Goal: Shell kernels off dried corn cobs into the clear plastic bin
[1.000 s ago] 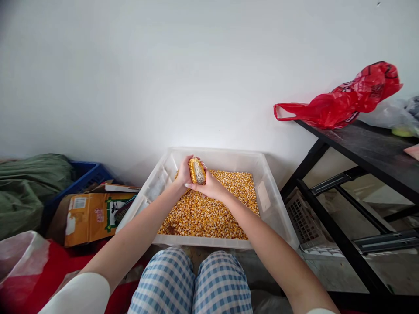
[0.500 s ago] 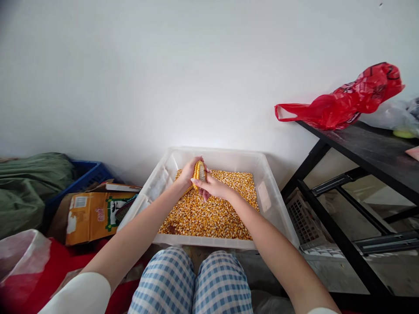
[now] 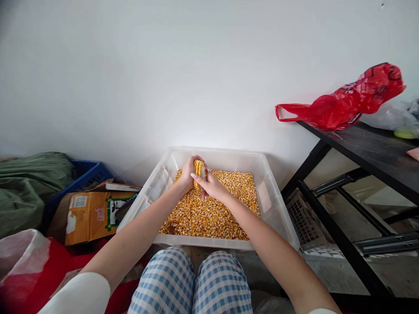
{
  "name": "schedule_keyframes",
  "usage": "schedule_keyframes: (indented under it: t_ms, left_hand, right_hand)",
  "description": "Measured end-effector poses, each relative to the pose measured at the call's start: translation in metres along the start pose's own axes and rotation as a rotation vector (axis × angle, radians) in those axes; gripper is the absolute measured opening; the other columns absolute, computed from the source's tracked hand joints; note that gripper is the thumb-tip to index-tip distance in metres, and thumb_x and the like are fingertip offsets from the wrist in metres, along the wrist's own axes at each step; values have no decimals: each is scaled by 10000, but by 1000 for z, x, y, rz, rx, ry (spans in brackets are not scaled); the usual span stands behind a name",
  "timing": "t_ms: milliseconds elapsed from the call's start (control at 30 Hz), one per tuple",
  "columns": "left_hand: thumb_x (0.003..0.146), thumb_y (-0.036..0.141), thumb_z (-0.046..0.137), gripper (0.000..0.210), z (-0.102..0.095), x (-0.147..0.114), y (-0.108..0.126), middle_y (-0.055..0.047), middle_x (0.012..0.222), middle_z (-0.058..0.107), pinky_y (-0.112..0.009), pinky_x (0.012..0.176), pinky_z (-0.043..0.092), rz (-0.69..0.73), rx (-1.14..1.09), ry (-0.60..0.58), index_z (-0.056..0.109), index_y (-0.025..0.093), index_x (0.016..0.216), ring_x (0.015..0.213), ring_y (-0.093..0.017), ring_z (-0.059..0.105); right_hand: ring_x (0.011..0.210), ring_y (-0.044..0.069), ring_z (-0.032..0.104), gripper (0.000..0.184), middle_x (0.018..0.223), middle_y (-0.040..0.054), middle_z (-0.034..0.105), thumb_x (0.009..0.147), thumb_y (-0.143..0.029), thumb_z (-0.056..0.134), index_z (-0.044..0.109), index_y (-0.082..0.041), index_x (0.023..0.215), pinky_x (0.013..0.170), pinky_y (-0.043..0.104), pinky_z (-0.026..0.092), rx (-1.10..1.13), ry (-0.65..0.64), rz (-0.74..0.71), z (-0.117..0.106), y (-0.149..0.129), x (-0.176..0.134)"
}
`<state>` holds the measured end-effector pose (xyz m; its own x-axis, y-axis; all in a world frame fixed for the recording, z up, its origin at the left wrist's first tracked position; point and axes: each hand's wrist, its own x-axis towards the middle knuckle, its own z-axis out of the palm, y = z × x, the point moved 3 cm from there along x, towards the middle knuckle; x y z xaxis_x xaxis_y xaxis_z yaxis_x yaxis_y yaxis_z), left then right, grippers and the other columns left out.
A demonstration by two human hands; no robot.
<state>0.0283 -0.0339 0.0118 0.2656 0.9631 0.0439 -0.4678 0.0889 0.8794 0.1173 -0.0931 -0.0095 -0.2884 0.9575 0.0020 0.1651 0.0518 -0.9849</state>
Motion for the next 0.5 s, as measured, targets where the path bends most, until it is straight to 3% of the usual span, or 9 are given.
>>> schedule_keyframes:
  t_ms: [233,400,500]
  left_hand:
    - [733,271,458,146,-2,2,3,-3,494,545,-221,478,429,-38,-14,29,536,177,654,464,-136,557]
    - [752,293,424,194,-3,2,5,-19,508,563,-238,489,437,-24,-23,9,547,170,666,477,-151,562]
    - [773,309,420,217,-1,-2,5,-20,530,577,-238,495,440,47,22,15,561,175,680,494,-151,565]
  right_hand:
    - [582,86,560,574,1043,53,522,818,-535,484,318,-278,1304,538,286,562,114,-119,-24,-2,-5,-3]
    - [609,104,570,509,971,48,565,849,-578,388,425,-254,1239,566,306,567,190,-116,-6,-3,-8,-4]
    - [671,125,575,546,968,51,557,823,-601,420,401,-270,1258,514,273,556,191,-38,-7,0,-9,-3]
